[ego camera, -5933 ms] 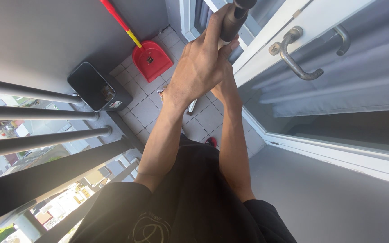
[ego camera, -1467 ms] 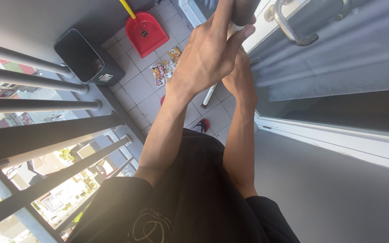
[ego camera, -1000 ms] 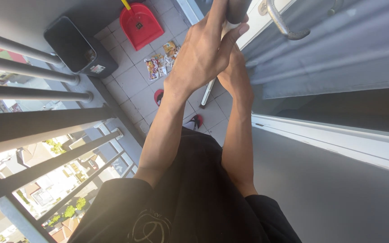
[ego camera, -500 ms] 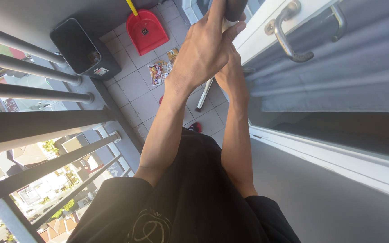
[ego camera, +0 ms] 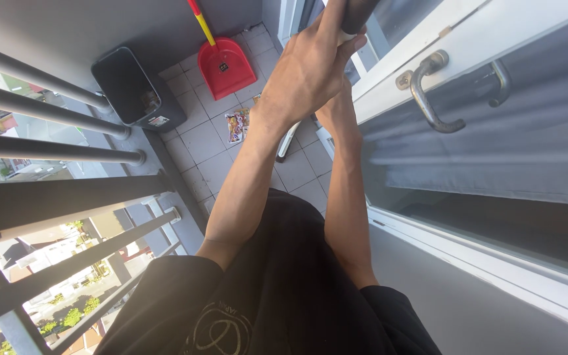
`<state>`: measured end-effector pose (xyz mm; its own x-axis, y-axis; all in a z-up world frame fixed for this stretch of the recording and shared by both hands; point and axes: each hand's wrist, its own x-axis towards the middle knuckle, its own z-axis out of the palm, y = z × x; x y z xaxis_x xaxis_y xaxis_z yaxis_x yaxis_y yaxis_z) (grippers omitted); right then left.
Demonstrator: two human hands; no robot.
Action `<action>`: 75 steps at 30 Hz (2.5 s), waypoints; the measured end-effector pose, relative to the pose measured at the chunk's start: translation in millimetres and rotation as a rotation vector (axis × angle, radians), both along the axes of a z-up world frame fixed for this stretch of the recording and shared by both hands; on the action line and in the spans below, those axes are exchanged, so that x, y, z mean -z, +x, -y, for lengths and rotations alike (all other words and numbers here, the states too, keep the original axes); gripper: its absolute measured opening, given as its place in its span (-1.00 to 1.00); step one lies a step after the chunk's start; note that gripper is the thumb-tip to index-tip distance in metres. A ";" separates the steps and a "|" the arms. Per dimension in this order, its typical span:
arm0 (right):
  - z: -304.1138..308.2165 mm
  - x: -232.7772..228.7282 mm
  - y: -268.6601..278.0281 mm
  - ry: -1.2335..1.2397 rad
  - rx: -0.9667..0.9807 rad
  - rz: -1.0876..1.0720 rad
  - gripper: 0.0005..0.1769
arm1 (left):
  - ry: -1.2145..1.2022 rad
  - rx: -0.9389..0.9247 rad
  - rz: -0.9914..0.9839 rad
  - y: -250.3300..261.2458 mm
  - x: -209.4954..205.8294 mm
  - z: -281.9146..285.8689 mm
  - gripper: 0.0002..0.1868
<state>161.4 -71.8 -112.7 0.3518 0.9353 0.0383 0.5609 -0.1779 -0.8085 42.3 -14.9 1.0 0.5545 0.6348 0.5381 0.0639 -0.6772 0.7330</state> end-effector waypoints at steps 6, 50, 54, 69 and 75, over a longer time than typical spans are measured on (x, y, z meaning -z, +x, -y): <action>-27.4 10.7 1.6 0.064 -0.020 0.020 -0.47 | 0.045 -0.008 0.023 4.2 5.6 -26.5 -0.46; -82.4 -28.1 -0.1 0.170 -0.299 0.019 -0.34 | 0.047 -0.229 0.148 -16.8 3.3 -62.3 -0.36; -79.4 -24.8 8.5 0.192 -0.368 0.024 -0.33 | -0.036 -0.289 0.140 -12.2 9.8 -51.6 -0.50; -53.5 -12.3 42.3 0.202 -0.550 0.007 -0.30 | 0.009 -0.468 0.123 21.8 30.7 -3.6 -0.56; -43.9 -7.3 51.3 0.234 -0.584 -0.011 -0.31 | 0.043 -0.535 0.132 32.9 30.2 10.8 -0.54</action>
<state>212.7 -27.8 -105.4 -0.2131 0.9406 0.2644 0.5036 0.3376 -0.7952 75.2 -25.7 -29.2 0.0873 0.7853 0.6129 0.3167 -0.6052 0.7304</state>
